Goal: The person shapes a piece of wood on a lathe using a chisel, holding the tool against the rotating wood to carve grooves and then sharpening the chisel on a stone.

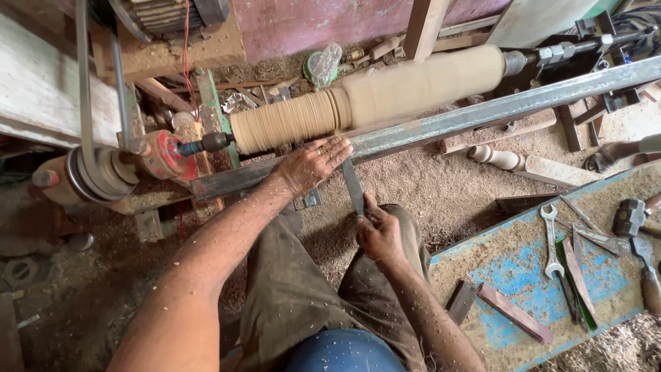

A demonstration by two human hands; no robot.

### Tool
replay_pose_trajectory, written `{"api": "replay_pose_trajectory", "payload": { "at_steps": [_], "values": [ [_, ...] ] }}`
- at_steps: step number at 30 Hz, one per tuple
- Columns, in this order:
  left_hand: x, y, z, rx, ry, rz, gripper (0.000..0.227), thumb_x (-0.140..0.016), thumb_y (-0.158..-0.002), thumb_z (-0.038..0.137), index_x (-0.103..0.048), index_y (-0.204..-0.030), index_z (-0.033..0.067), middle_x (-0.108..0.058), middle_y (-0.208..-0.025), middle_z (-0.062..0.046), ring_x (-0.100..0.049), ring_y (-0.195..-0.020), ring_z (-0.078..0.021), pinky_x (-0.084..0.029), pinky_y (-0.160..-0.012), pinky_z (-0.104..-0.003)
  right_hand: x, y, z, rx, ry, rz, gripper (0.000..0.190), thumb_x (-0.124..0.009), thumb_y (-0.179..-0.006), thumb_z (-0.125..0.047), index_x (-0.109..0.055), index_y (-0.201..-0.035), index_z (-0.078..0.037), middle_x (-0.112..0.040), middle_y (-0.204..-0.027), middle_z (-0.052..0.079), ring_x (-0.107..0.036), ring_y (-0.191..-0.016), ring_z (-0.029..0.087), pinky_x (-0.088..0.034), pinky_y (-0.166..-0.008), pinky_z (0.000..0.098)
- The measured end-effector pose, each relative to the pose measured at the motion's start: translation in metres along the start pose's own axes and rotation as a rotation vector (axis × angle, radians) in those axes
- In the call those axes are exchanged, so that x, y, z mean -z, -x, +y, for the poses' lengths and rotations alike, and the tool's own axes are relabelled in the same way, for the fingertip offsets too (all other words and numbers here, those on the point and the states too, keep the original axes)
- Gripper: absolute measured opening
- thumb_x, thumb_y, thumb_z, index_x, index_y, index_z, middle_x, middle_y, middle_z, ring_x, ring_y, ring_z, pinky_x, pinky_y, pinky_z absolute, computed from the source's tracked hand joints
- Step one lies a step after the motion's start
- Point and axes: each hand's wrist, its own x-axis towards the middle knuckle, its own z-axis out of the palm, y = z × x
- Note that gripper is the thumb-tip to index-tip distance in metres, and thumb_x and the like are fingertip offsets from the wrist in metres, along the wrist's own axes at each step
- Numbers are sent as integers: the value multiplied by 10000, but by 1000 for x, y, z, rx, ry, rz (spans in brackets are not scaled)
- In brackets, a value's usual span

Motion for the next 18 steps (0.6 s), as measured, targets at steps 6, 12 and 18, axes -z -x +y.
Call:
{"api": "replay_pose_trajectory", "payload": {
  "at_steps": [6,12,18],
  "values": [
    [0,5,3,-17,39,102,426,-593,-1015,18,-606,-1434,91,-629,-1448,-81,-603,-1330,-189,-443,-1168,-340,-20,20,4,39,89,62,612,-564,-950,2,-423,-1544,-38,-595,-713,-5,-446,-521,51,-381,-438,225],
    [19,-12,-12,-105,28,117,376,-584,-1027,47,-606,-1402,70,-632,-1435,-72,-615,-1333,-183,-483,-1154,-334,-8,15,-14,209,186,28,641,-571,-939,-13,-425,-1561,-67,-575,-690,-40,-466,-566,30,-401,-490,211],
    [11,-8,-8,-81,-46,143,401,-567,-1068,51,-572,-1468,67,-611,-1455,-89,-613,-1321,-172,-465,-1171,-330,1,12,-33,-12,243,29,604,-616,-972,-95,-450,-1553,-116,-566,-647,-22,-461,-514,54,-377,-449,238]
  ]
}}
